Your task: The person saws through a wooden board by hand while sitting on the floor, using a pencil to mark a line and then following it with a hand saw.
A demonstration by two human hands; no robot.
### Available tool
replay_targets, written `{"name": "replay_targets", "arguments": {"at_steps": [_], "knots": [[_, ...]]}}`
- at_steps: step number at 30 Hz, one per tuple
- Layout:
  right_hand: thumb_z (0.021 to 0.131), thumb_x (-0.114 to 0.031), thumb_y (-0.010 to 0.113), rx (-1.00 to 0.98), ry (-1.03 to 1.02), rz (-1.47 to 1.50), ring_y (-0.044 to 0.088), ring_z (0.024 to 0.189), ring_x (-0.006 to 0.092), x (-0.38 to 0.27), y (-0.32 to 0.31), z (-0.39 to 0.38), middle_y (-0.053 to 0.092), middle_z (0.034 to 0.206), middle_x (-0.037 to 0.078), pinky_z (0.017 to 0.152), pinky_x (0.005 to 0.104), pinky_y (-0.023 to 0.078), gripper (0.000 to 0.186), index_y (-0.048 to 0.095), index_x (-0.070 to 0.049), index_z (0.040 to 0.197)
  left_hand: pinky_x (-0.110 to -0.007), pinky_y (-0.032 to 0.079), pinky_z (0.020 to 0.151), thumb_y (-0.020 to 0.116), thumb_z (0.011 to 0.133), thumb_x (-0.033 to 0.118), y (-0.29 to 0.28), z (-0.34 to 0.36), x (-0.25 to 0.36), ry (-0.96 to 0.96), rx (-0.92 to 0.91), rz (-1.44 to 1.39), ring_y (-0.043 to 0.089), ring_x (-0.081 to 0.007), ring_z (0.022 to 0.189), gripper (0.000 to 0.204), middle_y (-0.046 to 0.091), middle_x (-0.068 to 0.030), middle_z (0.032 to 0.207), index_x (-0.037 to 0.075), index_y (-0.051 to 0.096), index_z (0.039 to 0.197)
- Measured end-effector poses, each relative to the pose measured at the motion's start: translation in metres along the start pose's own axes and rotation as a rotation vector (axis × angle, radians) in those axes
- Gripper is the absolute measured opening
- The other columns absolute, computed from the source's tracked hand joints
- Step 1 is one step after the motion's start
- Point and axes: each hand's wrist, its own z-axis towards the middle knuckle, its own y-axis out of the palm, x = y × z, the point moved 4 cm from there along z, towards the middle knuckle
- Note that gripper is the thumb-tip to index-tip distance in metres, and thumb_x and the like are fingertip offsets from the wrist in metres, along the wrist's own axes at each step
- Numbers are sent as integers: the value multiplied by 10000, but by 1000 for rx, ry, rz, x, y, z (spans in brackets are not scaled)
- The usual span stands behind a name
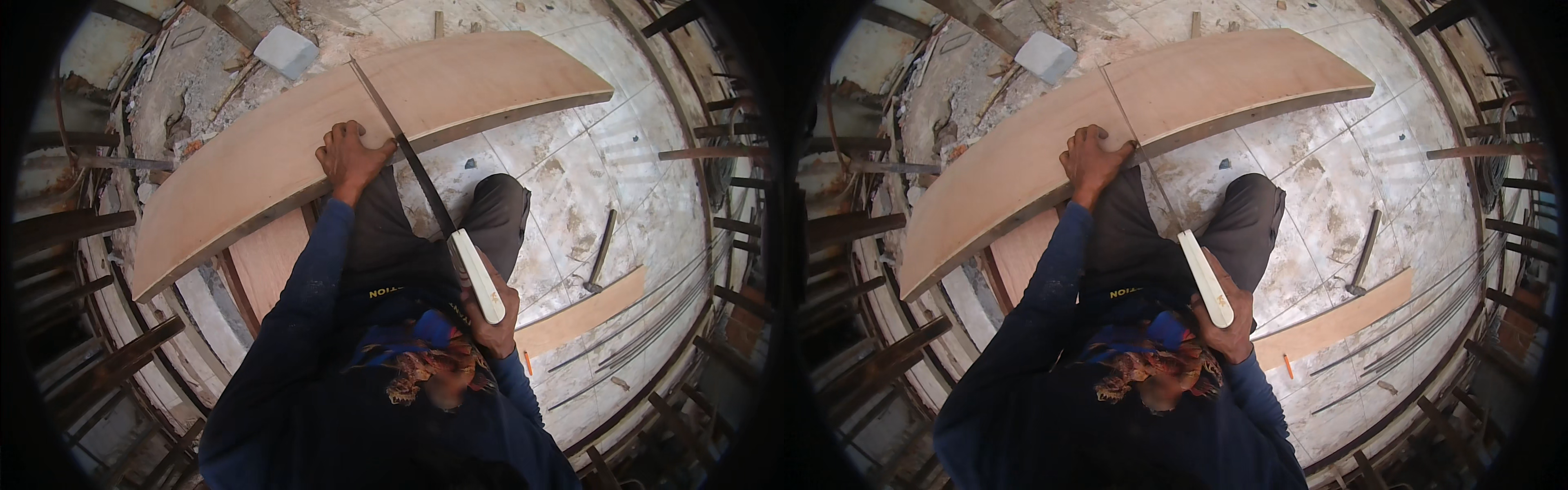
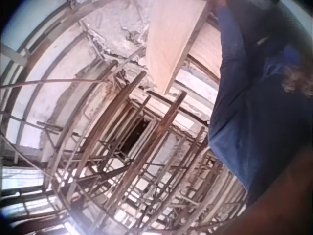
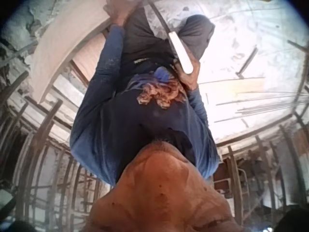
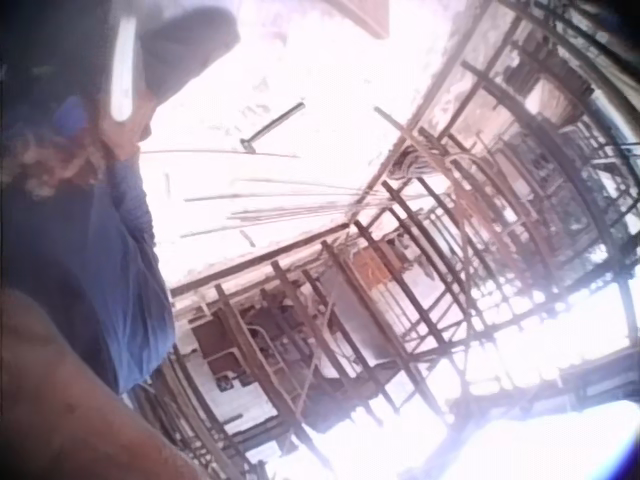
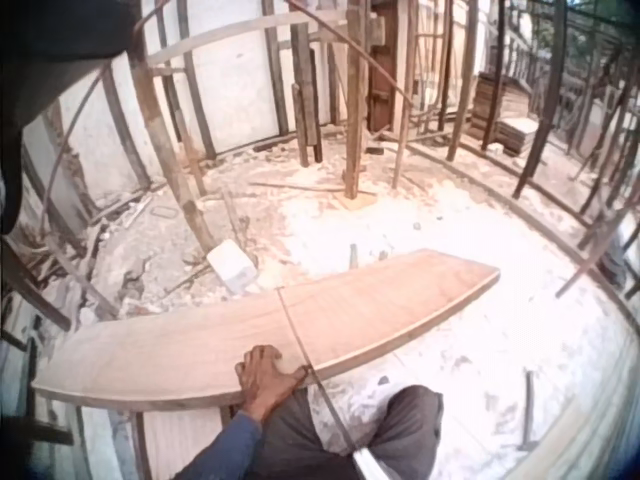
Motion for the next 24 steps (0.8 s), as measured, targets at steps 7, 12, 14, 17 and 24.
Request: {"name": "replay_targets", "arguments": {"at_steps": [7, 12, 14, 17, 24], "knots": [[810, 18, 582, 9, 16, 45, 657, 1105, 222, -8, -13, -49, 664, 1228, 209, 944, 311, 497, 547, 541, 34, 1355, -434, 313, 991, 767, 652, 539, -1, -6, 2, -11, -2, -2, 475, -291, 1180, 623, 565, -112, 1173, 87, 639, 1062], [788, 34, 578, -22, -101, -4, 634, 1160, 253, -1, 23, 33, 634, 1269, 230, 993, 338, 471, 581, 525, 39, 1367, -441, 315, 1002, 773, 680, 524, -1, -7, -5, 39, -34, -9, 471, -297, 1190, 648, 545, -123, 1200, 69, 621, 1117], [783, 38, 580, -23, -148, 28, 625, 1177, 268, -1, 28, 37, 623, 1287, 233, 1008, 345, 461, 592, 518, 40, 1372, -456, 341, 992, 799, 676, 505, -1, -10, -12, 182, -26, 2, 479, -302, 1209, 663, 553, -118, 1226, 84, 607, 1151], [783, 43, 581, -18, -81, 98, 616, 1192, 289, 0, 28, 40, 621, 1290, 228, 1024, 352, 447, 598, 513, 37, 1377, -473, 369, 997, 849, 642, 484, -4, -23, -15, 404, 4, 97, 480, -311, 1251, 742, 551, -114, 1287, 101, 579, 1217], [813, 6, 596, -29, -139, 29, 676, 1097, 326, 6, 17, 15, 629, 1270, 237, 914, 354, 529, 591, 497, 5, 1396, -528, 408, 978, 899, 565, 451, -2, -9, -30, 346, -47, 243, 484, -364, 1287, 895, 527, -149, 1351, 106, 525, 1301]]}}
